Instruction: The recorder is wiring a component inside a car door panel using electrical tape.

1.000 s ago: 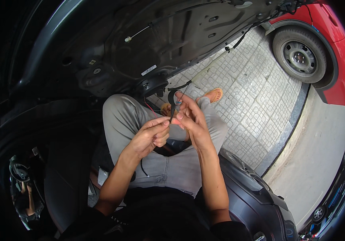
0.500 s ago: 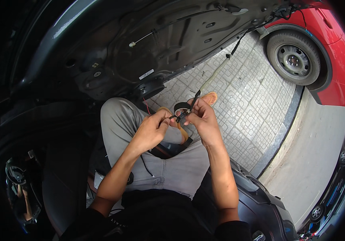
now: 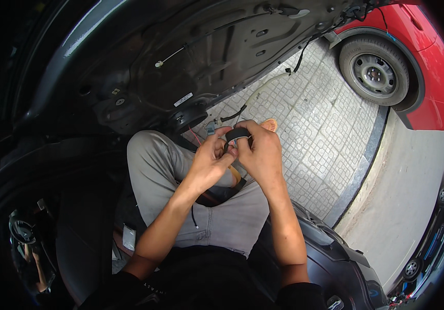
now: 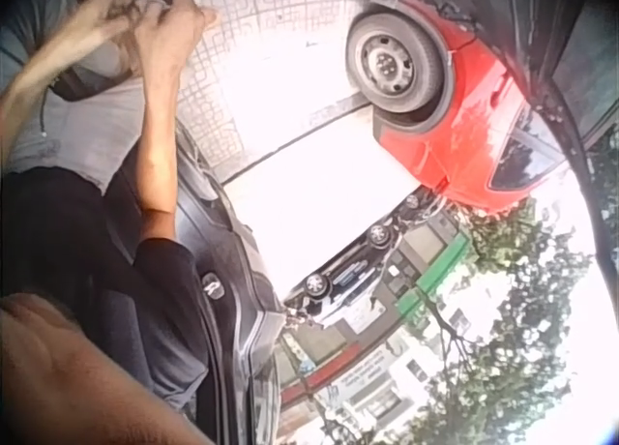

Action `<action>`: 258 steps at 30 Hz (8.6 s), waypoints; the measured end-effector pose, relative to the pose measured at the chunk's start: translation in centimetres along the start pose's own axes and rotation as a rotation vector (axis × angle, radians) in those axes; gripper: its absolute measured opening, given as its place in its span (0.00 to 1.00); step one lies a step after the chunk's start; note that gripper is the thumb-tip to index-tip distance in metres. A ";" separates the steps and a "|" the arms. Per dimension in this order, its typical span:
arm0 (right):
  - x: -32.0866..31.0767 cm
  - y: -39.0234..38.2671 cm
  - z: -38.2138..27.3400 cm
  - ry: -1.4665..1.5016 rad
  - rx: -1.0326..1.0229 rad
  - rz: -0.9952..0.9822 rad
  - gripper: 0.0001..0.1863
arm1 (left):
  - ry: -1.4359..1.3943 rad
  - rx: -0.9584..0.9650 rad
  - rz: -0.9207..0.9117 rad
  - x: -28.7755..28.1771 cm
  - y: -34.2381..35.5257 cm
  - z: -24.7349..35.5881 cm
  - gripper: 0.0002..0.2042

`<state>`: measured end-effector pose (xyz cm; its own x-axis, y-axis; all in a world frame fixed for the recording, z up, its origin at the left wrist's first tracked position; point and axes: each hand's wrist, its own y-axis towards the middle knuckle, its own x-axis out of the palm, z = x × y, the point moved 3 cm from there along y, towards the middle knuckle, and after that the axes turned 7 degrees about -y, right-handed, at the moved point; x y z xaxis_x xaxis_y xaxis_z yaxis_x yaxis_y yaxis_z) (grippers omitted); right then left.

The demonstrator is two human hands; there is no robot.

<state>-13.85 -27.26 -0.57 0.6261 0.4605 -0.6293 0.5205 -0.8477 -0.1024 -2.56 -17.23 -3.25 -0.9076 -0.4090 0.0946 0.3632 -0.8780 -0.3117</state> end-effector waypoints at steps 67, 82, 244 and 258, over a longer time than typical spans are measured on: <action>-0.4 2.4 3.3 0.411 0.055 0.018 0.05 | -0.258 -0.028 -0.265 -1.9 1.3 -2.1 0.10; -5.7 6.5 0.0 -0.497 -0.500 -0.389 0.13 | -0.059 -0.035 -0.176 -2.3 1.7 -3.4 0.14; -2.7 5.8 0.3 -0.171 -0.461 0.229 0.06 | -1.157 -0.429 -0.042 4.1 2.4 -1.1 0.06; -2.0 8.1 -0.9 -0.301 -0.380 -0.197 0.18 | -0.614 -0.084 0.225 2.8 3.8 -3.4 0.14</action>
<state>-10.34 -34.81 0.56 0.3297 0.4584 -0.8253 0.8207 -0.5712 0.0106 -4.43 -20.91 -7.36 -0.5177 -0.6696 0.5326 0.4901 -0.7423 -0.4569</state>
